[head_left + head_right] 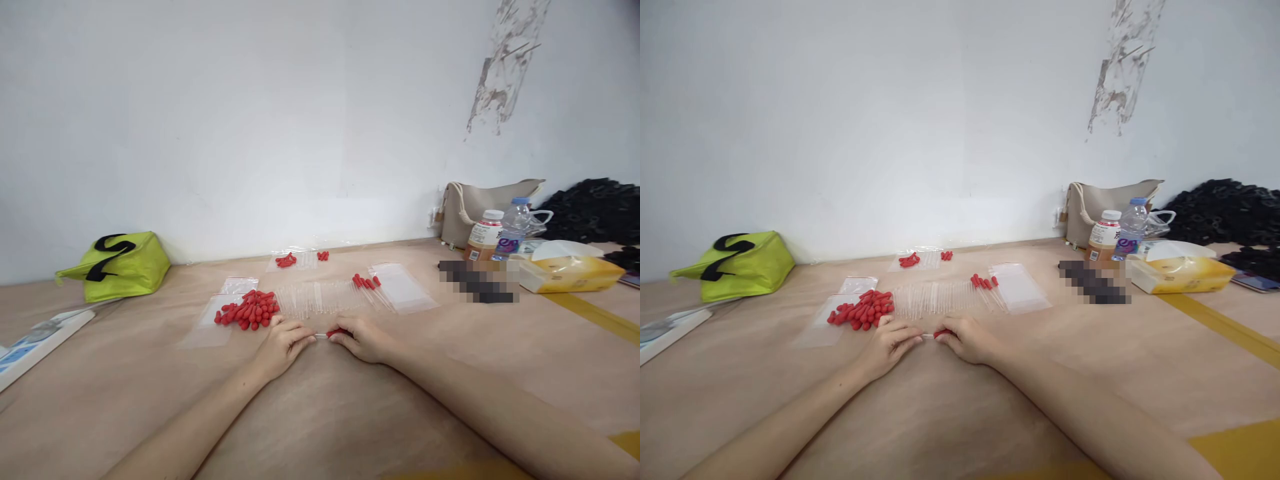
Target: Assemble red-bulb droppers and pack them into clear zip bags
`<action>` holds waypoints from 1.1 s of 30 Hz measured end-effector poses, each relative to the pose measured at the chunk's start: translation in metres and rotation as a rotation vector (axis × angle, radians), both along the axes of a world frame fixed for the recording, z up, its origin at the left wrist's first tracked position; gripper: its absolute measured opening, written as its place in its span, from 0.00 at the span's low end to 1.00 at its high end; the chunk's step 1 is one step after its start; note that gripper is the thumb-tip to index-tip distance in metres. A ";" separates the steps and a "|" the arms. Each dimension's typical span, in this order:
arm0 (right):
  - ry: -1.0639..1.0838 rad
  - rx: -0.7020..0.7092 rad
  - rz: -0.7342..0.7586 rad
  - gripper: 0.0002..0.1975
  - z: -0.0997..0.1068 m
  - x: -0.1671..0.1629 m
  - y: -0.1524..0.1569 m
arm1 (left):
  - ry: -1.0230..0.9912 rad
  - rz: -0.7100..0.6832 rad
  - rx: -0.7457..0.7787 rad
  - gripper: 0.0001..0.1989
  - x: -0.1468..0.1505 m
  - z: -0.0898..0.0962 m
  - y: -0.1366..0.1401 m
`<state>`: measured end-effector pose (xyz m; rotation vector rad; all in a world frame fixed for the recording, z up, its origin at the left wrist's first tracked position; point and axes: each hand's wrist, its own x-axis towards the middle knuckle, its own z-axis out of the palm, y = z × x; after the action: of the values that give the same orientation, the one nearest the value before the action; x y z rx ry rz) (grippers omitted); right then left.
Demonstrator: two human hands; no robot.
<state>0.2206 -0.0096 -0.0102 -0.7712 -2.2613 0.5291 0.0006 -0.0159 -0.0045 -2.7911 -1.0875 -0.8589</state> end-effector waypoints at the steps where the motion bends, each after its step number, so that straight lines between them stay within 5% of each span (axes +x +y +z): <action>1: -0.010 -0.004 -0.005 0.07 0.000 0.000 0.000 | -0.001 0.002 -0.013 0.09 0.001 0.000 0.000; 17: -0.001 0.057 -0.093 0.06 -0.003 -0.004 0.002 | -0.087 0.093 -0.113 0.11 0.011 0.004 -0.008; 33: -0.183 0.219 -0.006 0.07 -0.005 -0.010 0.007 | -0.040 0.045 -0.111 0.12 0.010 0.003 -0.008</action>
<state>0.2109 -0.0022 -0.0156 -0.7402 -2.4333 0.2087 0.0109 -0.0238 -0.0013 -2.8374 -1.2358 -0.8805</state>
